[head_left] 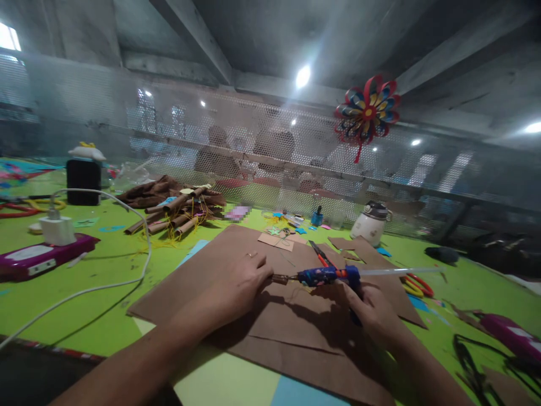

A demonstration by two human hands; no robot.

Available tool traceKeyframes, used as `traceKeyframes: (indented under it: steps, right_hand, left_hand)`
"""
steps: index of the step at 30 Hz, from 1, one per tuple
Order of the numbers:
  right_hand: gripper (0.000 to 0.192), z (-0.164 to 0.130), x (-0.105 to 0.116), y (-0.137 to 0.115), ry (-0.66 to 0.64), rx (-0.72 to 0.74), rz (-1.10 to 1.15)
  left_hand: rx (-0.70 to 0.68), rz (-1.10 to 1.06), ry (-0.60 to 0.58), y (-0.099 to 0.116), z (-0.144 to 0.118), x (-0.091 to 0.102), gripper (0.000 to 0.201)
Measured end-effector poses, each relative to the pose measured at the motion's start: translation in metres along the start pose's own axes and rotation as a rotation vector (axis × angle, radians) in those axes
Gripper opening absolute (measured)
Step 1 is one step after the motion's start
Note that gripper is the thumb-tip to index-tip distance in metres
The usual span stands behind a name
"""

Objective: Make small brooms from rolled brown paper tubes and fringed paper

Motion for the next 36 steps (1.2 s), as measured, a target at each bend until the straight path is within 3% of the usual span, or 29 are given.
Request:
traceKeyframes:
  steps: [13, 22, 29, 36]
  right_hand:
    - [0.048, 0.002, -0.006, 0.002, -0.016, 0.009, 0.082]
    - [0.051, 0.002, 0.0, 0.011, 0.003, -0.078, 0.136]
    - [0.053, 0.0, -0.003, 0.006, -0.063, -0.076, 0.108]
    - [0.055, 0.0, 0.004, 0.013, 0.081, -0.106, 0.163]
  left_hand:
    - [-0.028, -0.026, -0.025, 0.004, 0.0, -0.004, 0.005]
    - [0.007, -0.017, -0.033, 0.001, 0.0, 0.003, 0.008]
    - [0.073, -0.017, -0.06, -0.009, -0.005, -0.011, 0.013]
    - [0.074, -0.001, -0.056, -0.006, -0.005, -0.011, 0.016]
Point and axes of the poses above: each hand's wrist, its own z-axis towards the middle knuckle, its own x-axis out of the back of the hand, y = z × x, the point moved 7 cm from there along z, towards the middle knuckle, and after that the axes turned 8 degrees about z, right-handed, at the moved point
